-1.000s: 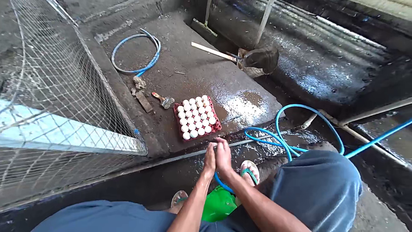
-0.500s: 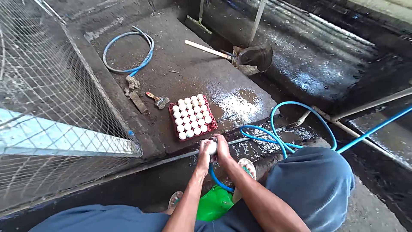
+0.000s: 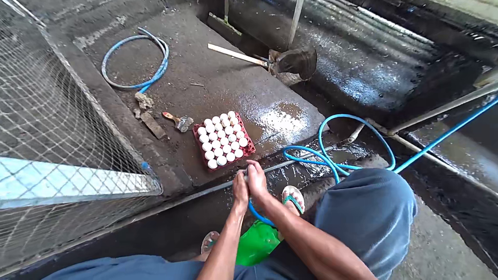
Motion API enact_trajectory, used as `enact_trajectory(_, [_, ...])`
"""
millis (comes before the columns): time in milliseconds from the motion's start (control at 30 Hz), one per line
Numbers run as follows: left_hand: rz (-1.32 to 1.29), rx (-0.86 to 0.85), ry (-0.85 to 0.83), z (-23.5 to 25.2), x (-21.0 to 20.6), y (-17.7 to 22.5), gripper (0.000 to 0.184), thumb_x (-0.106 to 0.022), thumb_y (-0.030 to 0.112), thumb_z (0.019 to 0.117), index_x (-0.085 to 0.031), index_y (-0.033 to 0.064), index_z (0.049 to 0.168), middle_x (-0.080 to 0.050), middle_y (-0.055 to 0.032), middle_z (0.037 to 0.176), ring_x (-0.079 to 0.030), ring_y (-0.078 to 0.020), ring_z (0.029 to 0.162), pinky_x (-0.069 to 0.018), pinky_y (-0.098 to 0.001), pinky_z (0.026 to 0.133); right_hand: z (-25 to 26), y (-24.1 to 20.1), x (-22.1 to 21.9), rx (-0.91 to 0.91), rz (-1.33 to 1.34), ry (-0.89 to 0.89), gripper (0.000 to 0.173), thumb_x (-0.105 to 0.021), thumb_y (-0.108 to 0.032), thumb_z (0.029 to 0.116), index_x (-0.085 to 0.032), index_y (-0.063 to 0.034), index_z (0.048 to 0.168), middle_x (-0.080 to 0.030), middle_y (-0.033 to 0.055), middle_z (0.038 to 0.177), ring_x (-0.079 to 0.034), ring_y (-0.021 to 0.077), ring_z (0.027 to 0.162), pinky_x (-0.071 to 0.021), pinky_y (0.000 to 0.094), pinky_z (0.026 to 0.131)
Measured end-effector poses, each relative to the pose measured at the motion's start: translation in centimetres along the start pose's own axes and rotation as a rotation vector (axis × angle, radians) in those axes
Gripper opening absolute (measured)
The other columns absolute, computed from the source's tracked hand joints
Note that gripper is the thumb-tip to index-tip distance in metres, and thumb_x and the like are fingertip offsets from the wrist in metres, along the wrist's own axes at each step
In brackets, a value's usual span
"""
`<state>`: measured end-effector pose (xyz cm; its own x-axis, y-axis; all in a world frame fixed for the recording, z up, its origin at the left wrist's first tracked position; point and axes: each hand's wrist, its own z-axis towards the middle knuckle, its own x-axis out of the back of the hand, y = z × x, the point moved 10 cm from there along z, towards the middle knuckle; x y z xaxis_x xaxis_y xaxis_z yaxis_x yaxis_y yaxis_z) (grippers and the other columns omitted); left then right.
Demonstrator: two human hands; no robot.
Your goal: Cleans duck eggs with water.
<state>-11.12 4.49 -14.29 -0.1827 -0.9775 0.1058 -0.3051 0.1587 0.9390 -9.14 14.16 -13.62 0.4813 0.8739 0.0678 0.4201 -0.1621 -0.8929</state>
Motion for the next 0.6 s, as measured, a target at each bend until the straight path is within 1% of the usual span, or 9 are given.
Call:
enact_trajectory(67, [-0.025, -0.029, -0.011, 0.1, 0.0, 0.2, 0.042, -0.027, 0.011, 0.1101, -0.056, -0.0155, 0.124, -0.061, -0.0226, 0.120, -0.057, -0.0161, 0.111, -0.0439, -0.0298, 0.102, -0.8, -0.5, -0.3, 0.072, -0.028, -0.013, 0.044, -0.038, -0.013, 0.1033, -0.056, 0.0001, 0.141, -0.056, 0.0213, 0.144, -0.053, 0.0288, 0.135, -0.0429, 0.0487, 0.112])
enact_trajectory(200, [-0.063, 0.046, -0.120, 0.3, -0.9, -0.2, 0.049, -0.020, 0.025, 0.1065, -0.061, -0.0019, 0.113, -0.062, -0.0076, 0.094, -0.060, -0.0107, 0.084, -0.0518, -0.0305, 0.075, 2.5, 3.0, 0.2, -0.289, 0.262, -0.029, 0.045, -0.041, -0.019, 0.1071, -0.039, -0.0051, 0.150, -0.057, 0.0210, 0.130, -0.060, 0.0284, 0.111, -0.0512, 0.0475, 0.091])
enact_trajectory(300, [-0.122, 0.069, -0.127, 0.7, -1.2, -0.5, 0.039, -0.035, 0.027, 0.1070, -0.049, 0.0004, 0.132, -0.060, -0.0105, 0.107, -0.060, -0.0131, 0.089, -0.0531, -0.0306, 0.073, 2.0, 3.1, 0.4, -0.316, 0.312, 0.003, 0.045, -0.037, -0.025, 0.1091, -0.037, -0.0102, 0.151, -0.058, 0.0202, 0.123, -0.061, 0.0284, 0.102, -0.0533, 0.0477, 0.081])
enact_trajectory(333, [-0.140, 0.055, -0.121, 0.8, -1.2, -0.3, 0.040, -0.036, 0.026, 0.1082, -0.048, -0.0003, 0.136, -0.059, -0.0120, 0.116, -0.060, -0.0133, 0.099, -0.0527, -0.0309, 0.082, 1.5, 2.1, 0.5, -0.225, 0.223, 0.020, 0.044, -0.034, -0.025, 0.1099, -0.041, -0.0077, 0.150, -0.060, 0.0194, 0.123, -0.062, 0.0258, 0.102, -0.0533, 0.0447, 0.081])
enact_trajectory(400, [-0.190, 0.017, -0.142, 0.3, -1.4, 0.3, 0.046, -0.026, 0.021, 0.1108, -0.042, -0.0061, 0.145, -0.051, -0.0193, 0.143, -0.051, -0.0167, 0.128, -0.0413, -0.0324, 0.110, 0.5, -0.4, 0.2, 0.048, -0.005, -0.016, 0.047, -0.033, -0.018, 0.1064, -0.047, 0.0002, 0.148, -0.055, 0.0205, 0.145, -0.054, 0.0263, 0.134, -0.0449, 0.0456, 0.110])
enact_trajectory(467, [-0.155, 0.053, -0.130, -0.5, -1.5, 0.4, 0.051, -0.017, 0.024, 0.1119, -0.043, -0.0045, 0.145, -0.055, -0.0172, 0.138, -0.054, -0.0123, 0.123, -0.0437, -0.0289, 0.106, 0.7, -1.0, 0.3, 0.119, -0.099, -0.027, 0.046, -0.037, -0.016, 0.1041, -0.056, -0.0015, 0.143, -0.052, 0.0205, 0.150, -0.049, 0.0283, 0.141, -0.0397, 0.0480, 0.116])
enact_trajectory(533, [-0.041, 0.074, -0.060, -0.6, -1.2, 0.0, 0.054, -0.015, 0.032, 0.1123, -0.055, 0.0002, 0.130, -0.064, -0.0101, 0.109, -0.061, -0.0084, 0.090, -0.0517, -0.0250, 0.075, 2.2, 0.7, 1.1, -0.041, -0.015, 0.011, 0.042, -0.039, -0.018, 0.1059, -0.053, -0.0033, 0.143, -0.063, 0.0204, 0.130, -0.063, 0.0281, 0.114, -0.0509, 0.0503, 0.096])
enact_trajectory(567, [-0.035, 0.049, -0.062, -0.5, -1.4, 0.2, 0.052, -0.017, 0.028, 0.1118, -0.053, -0.0034, 0.130, -0.061, -0.0131, 0.112, -0.060, -0.0114, 0.092, -0.0502, -0.0272, 0.078, 2.3, 1.0, 1.1, -0.084, 0.014, 0.008, 0.043, -0.037, -0.019, 0.1074, -0.048, -0.0032, 0.145, -0.063, 0.0213, 0.127, -0.063, 0.0288, 0.110, -0.0510, 0.0503, 0.094])
enact_trajectory(600, [-0.072, 0.022, -0.070, -0.4, -1.3, 0.5, 0.050, -0.020, 0.022, 0.1117, -0.050, -0.0099, 0.136, -0.059, -0.0214, 0.128, -0.058, -0.0176, 0.112, -0.0473, -0.0325, 0.099, 1.7, 0.6, 0.9, -0.061, 0.004, 0.001, 0.044, -0.035, -0.019, 0.1079, -0.048, -0.0020, 0.146, -0.062, 0.0218, 0.130, -0.062, 0.0293, 0.117, -0.0490, 0.0504, 0.100])
